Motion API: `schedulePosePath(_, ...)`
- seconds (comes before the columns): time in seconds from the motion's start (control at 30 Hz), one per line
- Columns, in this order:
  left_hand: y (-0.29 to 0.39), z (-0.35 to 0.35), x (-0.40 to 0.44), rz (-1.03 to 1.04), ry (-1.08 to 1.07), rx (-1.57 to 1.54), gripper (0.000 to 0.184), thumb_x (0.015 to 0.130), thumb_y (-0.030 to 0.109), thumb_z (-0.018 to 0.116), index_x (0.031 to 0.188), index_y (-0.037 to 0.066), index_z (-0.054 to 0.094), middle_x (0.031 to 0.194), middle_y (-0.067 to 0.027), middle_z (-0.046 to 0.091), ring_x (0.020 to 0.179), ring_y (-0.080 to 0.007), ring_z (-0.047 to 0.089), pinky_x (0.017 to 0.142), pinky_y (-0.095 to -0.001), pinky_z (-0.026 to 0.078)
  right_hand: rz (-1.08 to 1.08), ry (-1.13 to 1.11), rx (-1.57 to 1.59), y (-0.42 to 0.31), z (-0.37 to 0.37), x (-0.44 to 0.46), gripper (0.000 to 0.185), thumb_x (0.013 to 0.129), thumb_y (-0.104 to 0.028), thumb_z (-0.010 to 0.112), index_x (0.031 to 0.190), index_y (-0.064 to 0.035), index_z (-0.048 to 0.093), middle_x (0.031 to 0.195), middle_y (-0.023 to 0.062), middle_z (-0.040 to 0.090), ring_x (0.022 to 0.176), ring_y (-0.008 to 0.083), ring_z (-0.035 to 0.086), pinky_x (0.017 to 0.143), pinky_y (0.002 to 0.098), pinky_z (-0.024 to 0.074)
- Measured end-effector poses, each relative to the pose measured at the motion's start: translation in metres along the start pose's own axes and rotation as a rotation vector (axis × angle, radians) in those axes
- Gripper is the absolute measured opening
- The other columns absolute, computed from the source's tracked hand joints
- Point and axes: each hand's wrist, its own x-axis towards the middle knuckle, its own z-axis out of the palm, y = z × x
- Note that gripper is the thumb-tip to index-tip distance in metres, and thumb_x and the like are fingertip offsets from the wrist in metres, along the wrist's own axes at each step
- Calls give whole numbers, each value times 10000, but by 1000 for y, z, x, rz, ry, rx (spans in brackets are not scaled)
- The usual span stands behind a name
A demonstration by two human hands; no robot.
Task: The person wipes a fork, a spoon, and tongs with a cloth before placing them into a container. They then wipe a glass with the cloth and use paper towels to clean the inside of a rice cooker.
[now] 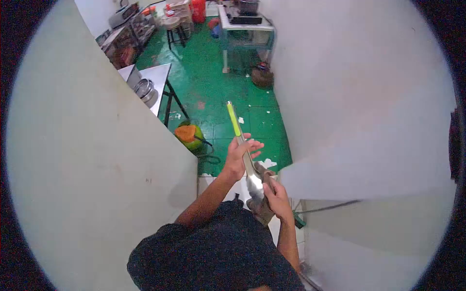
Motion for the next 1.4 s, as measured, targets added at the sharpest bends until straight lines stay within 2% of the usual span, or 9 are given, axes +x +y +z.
schedulePosePath(0.27, 5, -10, 40, 238, 140, -34, 473, 934, 310, 598, 1283, 90, 366, 1071, -115, 632, 974, -232, 646, 865, -394, 511, -119, -201, -50, -6, -11, 103, 294, 932, -231, 637, 1087, 18, 641, 862, 55, 654, 802, 139, 584, 739, 323, 488)
schedulePosePath(0.37, 51, -43, 113, 112, 208, -54, 403, 950, 339, 587, 1221, 87, 429, 1110, -119, 622, 997, -243, 635, 870, -414, 514, -81, -205, -128, -9, 0, 202, 359, 924, -256, 638, 1150, 22, 623, 996, 128, 687, 913, 184, 629, 844, 326, 488)
schedulePosePath(0.4, 50, -58, 140, 63, 186, -33, 489, 957, 421, 556, 1295, 87, 439, 1176, -151, 610, 1099, -305, 592, 957, -471, 458, -123, -198, -59, -6, -6, 231, 373, 923, -263, 637, 1161, 24, 617, 1009, 139, 685, 929, 194, 633, 858, 326, 486)
schedulePosePath(0.53, 75, -43, 229, 80, 104, -171, 536, 983, 355, 489, 1420, 74, 358, 1280, -187, 557, 1169, -341, 559, 976, -486, 448, -305, -237, -71, -49, -25, 337, 414, 911, -251, 638, 1199, 40, 576, 1087, 176, 658, 1013, 262, 639, 911, 345, 479)
schedulePosePath(0.73, 139, -29, 324, 294, 286, -134, 525, 964, 301, 463, 1416, 58, 352, 1273, -225, 560, 1147, -354, 572, 998, -489, 434, -469, -356, -183, -125, -9, 466, 374, 907, -219, 631, 1183, 26, 575, 1096, 183, 644, 1002, 325, 633, 891, 374, 481)
schedulePosePath(0.93, 201, -74, 406, 461, 589, -153, 325, 992, 297, 529, 1196, 51, 475, 1041, -171, 666, 810, -227, 668, 675, -338, 561, -382, -584, -167, -150, 24, 558, 370, 906, -233, 635, 1165, 29, 589, 1057, 194, 652, 979, 330, 638, 871, 383, 484)
schedulePosePath(1.13, 267, -129, 518, 410, 650, -91, 258, 971, 237, 558, 1117, 42, 470, 975, -129, 663, 806, -206, 649, 715, -338, 550, -441, -623, -310, -192, 93, 664, 377, 946, -237, 584, 1214, 28, 566, 1167, 179, 622, 1044, 298, 608, 910, 379, 461)
schedulePosePath(1.23, 310, -139, 576, 434, 559, -56, 298, 972, 237, 558, 1173, 41, 458, 949, -105, 651, 831, -196, 646, 749, -333, 538, -505, -515, -195, -229, 142, 731, 393, 985, -227, 539, 1284, 29, 536, 1140, 124, 613, 1029, 200, 548, 909, 331, 438)
schedulePosePath(1.4, 399, -185, 654, 545, 488, -99, 317, 996, 295, 538, 1192, 60, 456, 940, -90, 646, 849, -190, 639, 730, -326, 538, -317, -548, -179, -282, 202, 824, 404, 998, -261, 520, 1275, 33, 540, 1123, 102, 611, 984, 183, 545, 892, 330, 441)
